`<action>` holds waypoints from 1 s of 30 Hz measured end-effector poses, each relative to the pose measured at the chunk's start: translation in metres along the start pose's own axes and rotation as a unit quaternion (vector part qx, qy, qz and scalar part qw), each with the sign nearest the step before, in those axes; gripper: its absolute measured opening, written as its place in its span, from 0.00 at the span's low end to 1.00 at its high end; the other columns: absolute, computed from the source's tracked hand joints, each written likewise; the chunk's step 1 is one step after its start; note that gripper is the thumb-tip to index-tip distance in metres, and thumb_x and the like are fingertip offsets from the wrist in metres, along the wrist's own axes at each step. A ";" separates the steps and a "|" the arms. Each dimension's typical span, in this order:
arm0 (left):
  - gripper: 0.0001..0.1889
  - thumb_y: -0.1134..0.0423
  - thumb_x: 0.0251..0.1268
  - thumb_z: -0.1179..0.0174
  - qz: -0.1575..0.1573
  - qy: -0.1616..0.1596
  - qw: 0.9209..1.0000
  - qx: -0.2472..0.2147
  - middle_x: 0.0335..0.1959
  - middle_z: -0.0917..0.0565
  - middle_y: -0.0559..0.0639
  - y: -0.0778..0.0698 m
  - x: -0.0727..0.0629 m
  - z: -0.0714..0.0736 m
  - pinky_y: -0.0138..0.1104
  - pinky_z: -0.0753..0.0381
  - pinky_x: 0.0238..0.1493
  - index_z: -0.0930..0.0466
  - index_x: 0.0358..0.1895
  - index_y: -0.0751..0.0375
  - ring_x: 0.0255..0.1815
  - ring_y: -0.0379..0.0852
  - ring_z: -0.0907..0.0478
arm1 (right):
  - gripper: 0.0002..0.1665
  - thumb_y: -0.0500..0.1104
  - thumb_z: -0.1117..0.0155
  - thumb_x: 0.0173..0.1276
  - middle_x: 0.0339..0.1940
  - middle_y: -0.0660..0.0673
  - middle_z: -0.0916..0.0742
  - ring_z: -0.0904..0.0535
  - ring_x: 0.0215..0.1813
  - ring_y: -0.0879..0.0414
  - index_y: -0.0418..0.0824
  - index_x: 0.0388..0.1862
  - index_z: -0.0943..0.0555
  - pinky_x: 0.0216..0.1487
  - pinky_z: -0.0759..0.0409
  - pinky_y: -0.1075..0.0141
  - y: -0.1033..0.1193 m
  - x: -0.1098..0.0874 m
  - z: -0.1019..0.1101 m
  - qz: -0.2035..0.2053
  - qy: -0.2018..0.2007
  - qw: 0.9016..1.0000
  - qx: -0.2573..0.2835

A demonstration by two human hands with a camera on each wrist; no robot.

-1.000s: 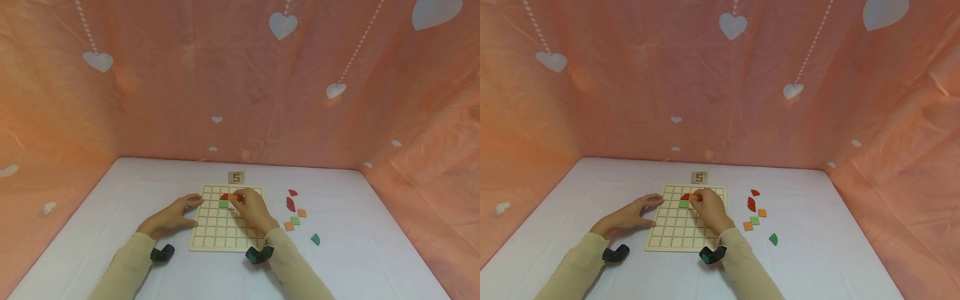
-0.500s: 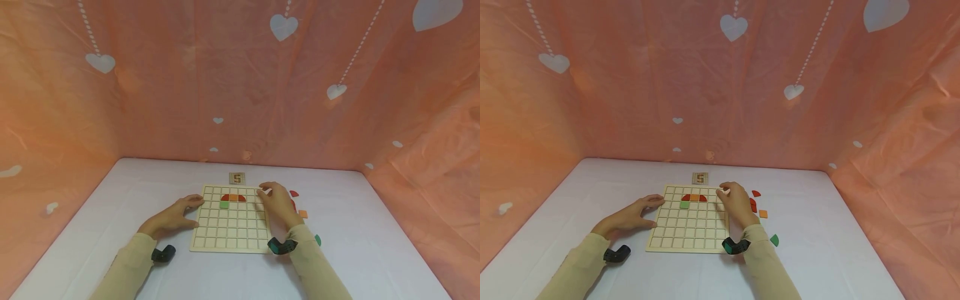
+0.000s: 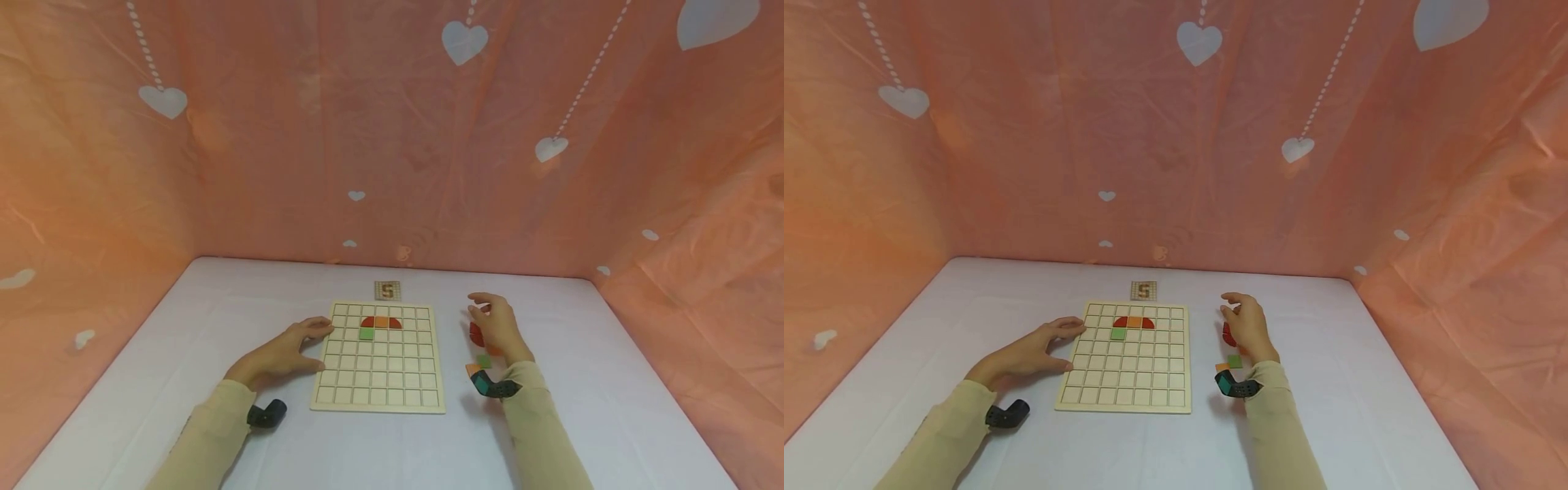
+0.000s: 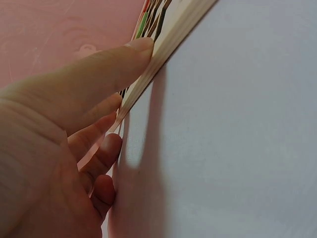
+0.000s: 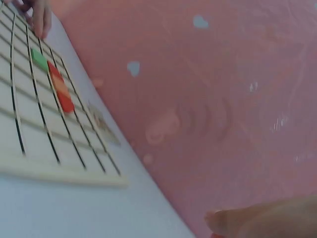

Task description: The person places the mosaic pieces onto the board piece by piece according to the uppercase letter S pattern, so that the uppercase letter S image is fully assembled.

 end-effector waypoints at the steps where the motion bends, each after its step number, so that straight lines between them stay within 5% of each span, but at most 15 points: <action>1: 0.42 0.66 0.58 0.28 0.000 0.000 1.000 0.000 0.82 0.47 0.62 0.000 0.000 0.000 0.62 0.51 0.80 0.37 0.76 0.65 0.83 0.68 0.56 | 0.21 0.37 0.43 0.75 0.61 0.30 0.18 0.22 0.56 0.40 0.33 0.64 0.21 0.55 0.19 0.52 -0.005 0.001 0.001 -0.008 0.000 1.000 -0.001; 7: 0.42 0.65 0.58 0.28 -0.005 -0.001 1.000 0.004 0.82 0.46 0.62 0.000 0.000 0.001 0.63 0.51 0.80 0.36 0.76 0.65 0.83 0.69 0.56 | 0.23 0.36 0.45 0.74 0.55 0.31 0.14 0.19 0.56 0.40 0.33 0.66 0.23 0.50 0.17 0.58 -0.025 0.004 0.001 -0.041 -0.004 0.999 0.007; 13: 0.42 0.65 0.58 0.28 0.001 -0.001 1.000 -0.002 0.83 0.47 0.61 0.002 0.000 0.001 0.63 0.52 0.80 0.36 0.76 0.64 0.84 0.68 0.57 | 0.24 0.35 0.46 0.75 0.65 0.28 0.20 0.26 0.68 0.33 0.33 0.68 0.25 0.70 0.26 0.41 -0.033 0.002 -0.004 -0.064 0.018 0.997 -0.026; 16: 0.42 0.65 0.58 0.28 0.004 -0.001 1.000 -0.004 0.83 0.47 0.61 0.003 0.001 0.000 0.62 0.52 0.81 0.36 0.76 0.63 0.84 0.67 0.57 | 0.22 0.36 0.44 0.75 0.64 0.28 0.19 0.27 0.69 0.34 0.33 0.66 0.23 0.72 0.29 0.40 -0.037 0.001 -0.006 -0.075 0.014 0.996 -0.045; 30: 0.42 0.65 0.58 0.27 0.003 -0.003 1.000 -0.001 0.82 0.46 0.59 0.004 0.001 0.000 0.62 0.51 0.81 0.36 0.76 0.63 0.84 0.66 0.56 | 0.14 0.32 0.44 0.74 0.52 0.31 0.14 0.20 0.54 0.40 0.31 0.55 0.20 0.62 0.21 0.46 -0.033 0.001 -0.007 -0.045 -0.016 0.999 -0.006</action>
Point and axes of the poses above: each hand's wrist, its own x-axis towards the middle knuckle, its own z-axis out of the back of the hand, y = z × x, the point moved 5 cm from there along x, towards the middle knuckle
